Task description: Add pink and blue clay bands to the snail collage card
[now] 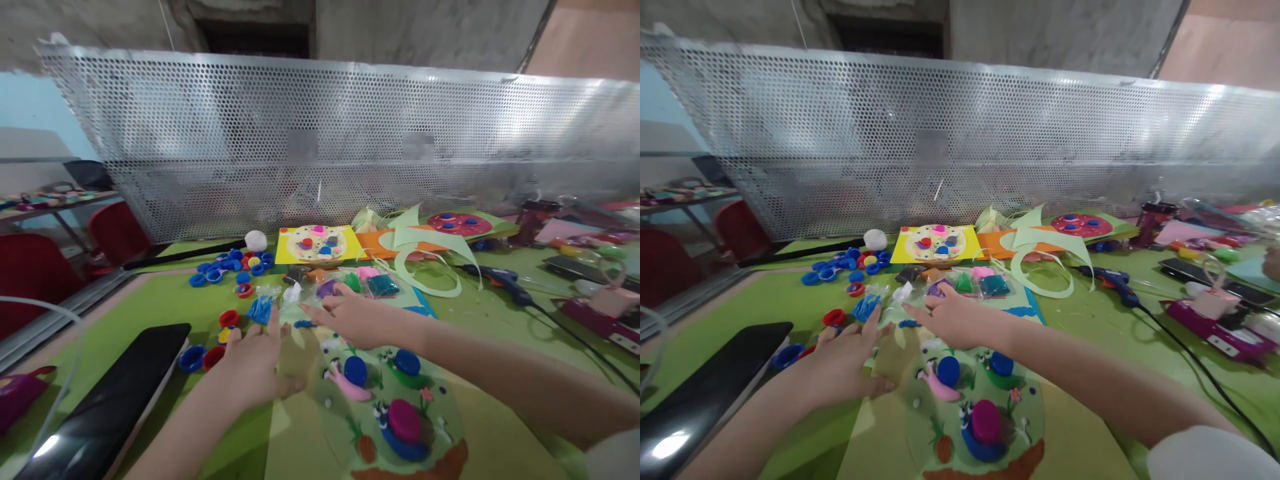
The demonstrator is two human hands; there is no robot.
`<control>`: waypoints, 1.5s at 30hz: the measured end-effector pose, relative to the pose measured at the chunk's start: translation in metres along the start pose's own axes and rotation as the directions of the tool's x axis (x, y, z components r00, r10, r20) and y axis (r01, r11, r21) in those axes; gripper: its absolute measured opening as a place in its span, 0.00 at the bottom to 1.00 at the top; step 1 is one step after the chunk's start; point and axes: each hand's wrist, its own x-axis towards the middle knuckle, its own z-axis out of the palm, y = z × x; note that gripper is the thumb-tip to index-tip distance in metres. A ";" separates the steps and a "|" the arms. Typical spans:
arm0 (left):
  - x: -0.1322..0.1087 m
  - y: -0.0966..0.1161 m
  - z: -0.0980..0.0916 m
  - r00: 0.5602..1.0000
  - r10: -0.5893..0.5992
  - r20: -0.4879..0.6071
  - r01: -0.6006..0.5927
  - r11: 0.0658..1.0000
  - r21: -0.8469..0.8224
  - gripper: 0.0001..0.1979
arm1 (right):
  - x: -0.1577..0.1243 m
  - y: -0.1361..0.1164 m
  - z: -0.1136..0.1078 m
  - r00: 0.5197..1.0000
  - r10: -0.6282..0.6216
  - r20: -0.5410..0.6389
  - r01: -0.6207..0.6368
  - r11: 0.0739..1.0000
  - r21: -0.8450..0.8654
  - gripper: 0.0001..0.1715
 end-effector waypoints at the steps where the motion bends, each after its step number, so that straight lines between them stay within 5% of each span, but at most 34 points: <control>1: 0.000 0.000 0.000 1.000 0.002 0.005 -0.002 1.000 0.006 0.49 | -0.002 0.000 0.000 1.000 -0.001 -0.007 0.001 1.000 -0.002 0.39; 16: 0.002 -0.001 0.001 1.000 0.007 -0.013 -0.006 1.000 0.013 0.46 | -0.004 0.016 -0.003 0.992 0.072 -0.107 -0.050 0.980 0.192 0.36; 22: 0.000 0.001 -0.001 1.000 -0.007 0.011 0.007 1.000 -0.016 0.54 | -0.003 0.010 0.005 0.998 0.062 -0.024 -0.058 0.991 0.120 0.36; 35: 0.000 -0.001 -0.004 0.999 0.051 -0.007 -0.051 0.999 -0.002 0.45 | -0.002 0.011 -0.004 0.990 0.127 -0.066 -0.109 0.968 0.227 0.35; 39: 0.012 -0.006 -0.007 0.962 0.021 -0.272 -0.002 0.997 0.071 0.35 | 0.008 0.012 -0.007 0.988 0.112 -0.109 -0.078 0.959 0.272 0.34; 42: 0.029 -0.016 -0.003 0.833 -0.158 -0.531 0.233 0.969 0.078 0.27 | 0.010 0.013 -0.011 0.984 0.139 -0.114 -0.097 0.946 0.310 0.33; 43: 0.035 -0.021 0.000 0.803 -0.231 -0.550 0.306 0.951 0.047 0.26 | 0.009 0.013 -0.013 0.981 0.160 -0.110 -0.116 0.937 0.329 0.32; 45: 0.044 -0.028 0.006 0.812 -0.222 -0.540 0.302 0.951 0.062 0.22 | 0.007 0.013 -0.016 0.971 0.216 -0.107 -0.157 0.904 0.398 0.31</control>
